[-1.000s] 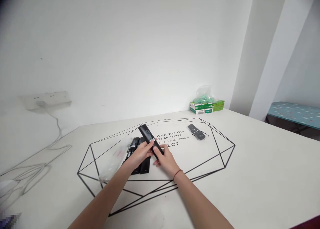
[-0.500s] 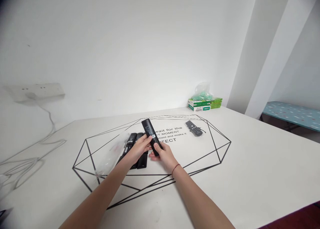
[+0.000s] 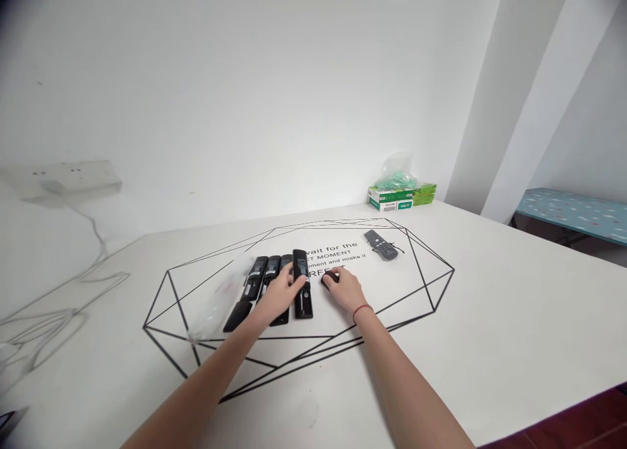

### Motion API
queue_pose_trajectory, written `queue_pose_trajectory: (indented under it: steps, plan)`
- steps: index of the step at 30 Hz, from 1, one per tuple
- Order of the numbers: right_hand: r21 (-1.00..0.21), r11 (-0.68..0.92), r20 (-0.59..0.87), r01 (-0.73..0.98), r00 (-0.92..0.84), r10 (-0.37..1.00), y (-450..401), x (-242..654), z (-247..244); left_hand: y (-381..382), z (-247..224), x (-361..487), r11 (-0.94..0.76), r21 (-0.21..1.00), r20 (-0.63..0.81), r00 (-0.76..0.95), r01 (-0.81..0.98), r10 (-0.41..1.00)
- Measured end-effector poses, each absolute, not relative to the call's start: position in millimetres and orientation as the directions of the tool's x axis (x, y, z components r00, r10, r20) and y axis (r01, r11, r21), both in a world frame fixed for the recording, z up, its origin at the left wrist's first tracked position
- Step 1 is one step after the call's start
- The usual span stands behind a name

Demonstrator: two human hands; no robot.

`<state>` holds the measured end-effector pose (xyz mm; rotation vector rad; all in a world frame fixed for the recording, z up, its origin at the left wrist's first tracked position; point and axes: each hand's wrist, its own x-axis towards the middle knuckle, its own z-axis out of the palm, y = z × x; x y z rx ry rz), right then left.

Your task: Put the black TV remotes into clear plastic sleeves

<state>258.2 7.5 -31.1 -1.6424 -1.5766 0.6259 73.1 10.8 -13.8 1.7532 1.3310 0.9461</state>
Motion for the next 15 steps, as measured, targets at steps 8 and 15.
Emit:
queue_pose_trajectory:
  steps: [8, 15]
  plan:
    - [-0.642, 0.135, 0.184, 0.755, -0.019, 0.983, 4, 255, -33, -14, -15, 94, -0.347, 0.248, 0.224, 0.295, 0.904, 0.929]
    - [-0.572, 0.068, 0.18, 0.817, 0.045, 0.983, 5, 258, -37, -35, 15, 86, -0.535, 0.218, -0.083, 0.561, 0.816, 0.823]
